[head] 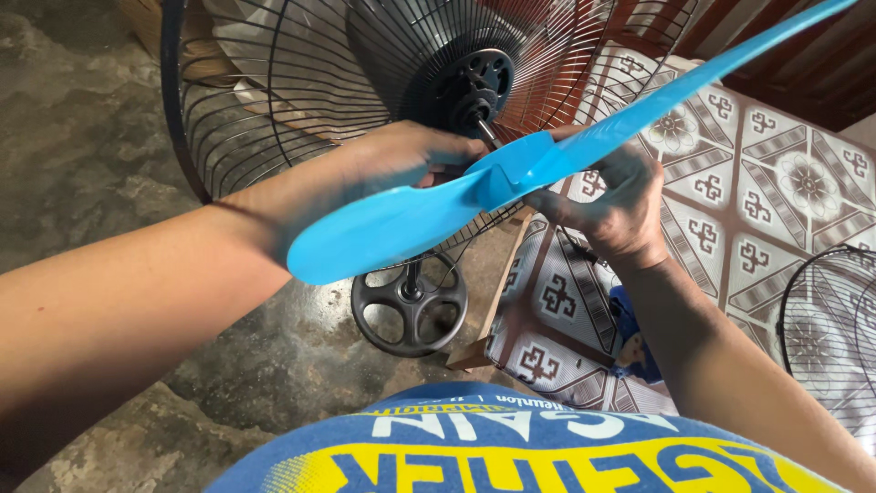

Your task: The person removes the front grill of a standing electric fan, then installs a blue three-blade fan blade onto the motor shaft and secures it with a black knob. The person does not reattach the front grill within the clip.

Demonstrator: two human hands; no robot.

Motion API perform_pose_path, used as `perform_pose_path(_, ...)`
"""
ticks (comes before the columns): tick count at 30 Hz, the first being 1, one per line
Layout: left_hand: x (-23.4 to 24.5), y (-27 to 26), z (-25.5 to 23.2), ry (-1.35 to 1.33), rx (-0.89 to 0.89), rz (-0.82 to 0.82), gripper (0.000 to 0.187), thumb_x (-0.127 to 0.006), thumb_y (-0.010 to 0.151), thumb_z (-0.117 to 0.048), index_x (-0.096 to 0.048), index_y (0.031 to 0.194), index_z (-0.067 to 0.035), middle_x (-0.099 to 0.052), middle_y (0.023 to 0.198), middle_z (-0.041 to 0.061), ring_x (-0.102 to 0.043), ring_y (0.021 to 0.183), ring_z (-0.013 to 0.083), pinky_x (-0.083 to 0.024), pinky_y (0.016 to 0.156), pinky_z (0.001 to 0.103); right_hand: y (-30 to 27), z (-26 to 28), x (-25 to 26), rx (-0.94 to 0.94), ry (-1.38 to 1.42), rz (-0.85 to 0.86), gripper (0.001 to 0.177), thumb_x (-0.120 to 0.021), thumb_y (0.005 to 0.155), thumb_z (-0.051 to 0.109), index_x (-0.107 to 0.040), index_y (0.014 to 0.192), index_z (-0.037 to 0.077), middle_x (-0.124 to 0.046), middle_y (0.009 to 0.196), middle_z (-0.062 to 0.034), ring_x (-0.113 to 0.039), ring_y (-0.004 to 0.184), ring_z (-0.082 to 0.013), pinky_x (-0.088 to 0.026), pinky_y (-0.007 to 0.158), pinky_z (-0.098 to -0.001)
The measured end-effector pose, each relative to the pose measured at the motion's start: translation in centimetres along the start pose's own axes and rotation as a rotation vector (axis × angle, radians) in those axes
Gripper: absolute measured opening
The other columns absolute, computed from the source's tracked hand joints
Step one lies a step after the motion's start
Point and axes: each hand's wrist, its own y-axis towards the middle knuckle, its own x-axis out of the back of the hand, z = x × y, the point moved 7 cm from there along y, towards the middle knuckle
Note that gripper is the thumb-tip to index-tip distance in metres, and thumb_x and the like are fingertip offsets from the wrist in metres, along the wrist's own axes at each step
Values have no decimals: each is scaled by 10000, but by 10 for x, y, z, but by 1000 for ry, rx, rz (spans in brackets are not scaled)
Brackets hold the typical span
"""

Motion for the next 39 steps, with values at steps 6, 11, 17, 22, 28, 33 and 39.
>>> perform_pose_path(6, -2, -1, -5, 6, -5, 15, 358, -618, 985, -284, -747, 1209, -36, -779, 1048, 69, -702, 832, 91, -575, 718, 240, -1, 2, 3, 40, -20, 4, 577, -922, 743, 146, -690, 1247, -16, -766, 1156, -106, -736, 1111, -181, -570, 1085, -356)
perform_pose_path(11, -7, -38, -37, 178, -38, -50, 426, -593, 989, -395, -761, 1193, -61, -797, 1062, 66, -718, 896, 132, -584, 765, 280, 4, -4, 8, -52, -43, 9, 598, -914, 716, 187, -697, 1230, -29, -768, 1118, -120, -733, 1052, -180, -575, 1020, -344)
perform_pose_path(17, -28, -122, -112, 567, -143, -272, 519, -563, 993, -529, -778, 1174, -92, -819, 1078, 63, -737, 973, 182, -594, 821, 327, 12, -1, 7, -90, 17, 43, 538, -877, 723, 164, -702, 1190, -37, -773, 1082, -141, -748, 993, -183, -598, 940, -333)
perform_pose_path(22, -85, -165, -136, 1496, -198, -663, 441, -623, 950, -530, -708, 1103, -125, -720, 1006, 159, -693, 982, 332, -519, 891, 488, 15, 2, 2, -165, 100, 80, 514, -836, 717, 112, -701, 1189, -40, -771, 1065, -144, -741, 955, -185, -602, 870, -317)
perform_pose_path(28, -147, -122, -96, 1924, -750, -842, 371, -711, 747, -268, -731, 963, 33, -685, 942, 190, -632, 1046, 365, -373, 1110, 618, 18, 4, -2, -155, 162, 64, 472, -828, 742, 58, -687, 1178, -58, -773, 1074, -133, -744, 952, -171, -613, 871, -303)
perform_pose_path(33, -139, -96, -72, 1904, -723, -979, 320, -689, 809, -173, -714, 996, 85, -680, 916, 194, -646, 989, 346, -288, 1167, 624, 14, 0, 0, -155, 213, 64, 438, -820, 790, 45, -688, 1191, -69, -778, 1064, -147, -743, 932, -157, -610, 859, -286)
perform_pose_path(39, -134, -93, -69, 1822, -770, -983, 257, -746, 882, -210, -713, 914, 43, -687, 824, 165, -671, 864, 320, -253, 1187, 653, 11, 0, 3, -87, 146, 19, 435, -852, 811, 117, -701, 1178, -61, -790, 1037, -137, -750, 917, -145, -609, 835, -274)
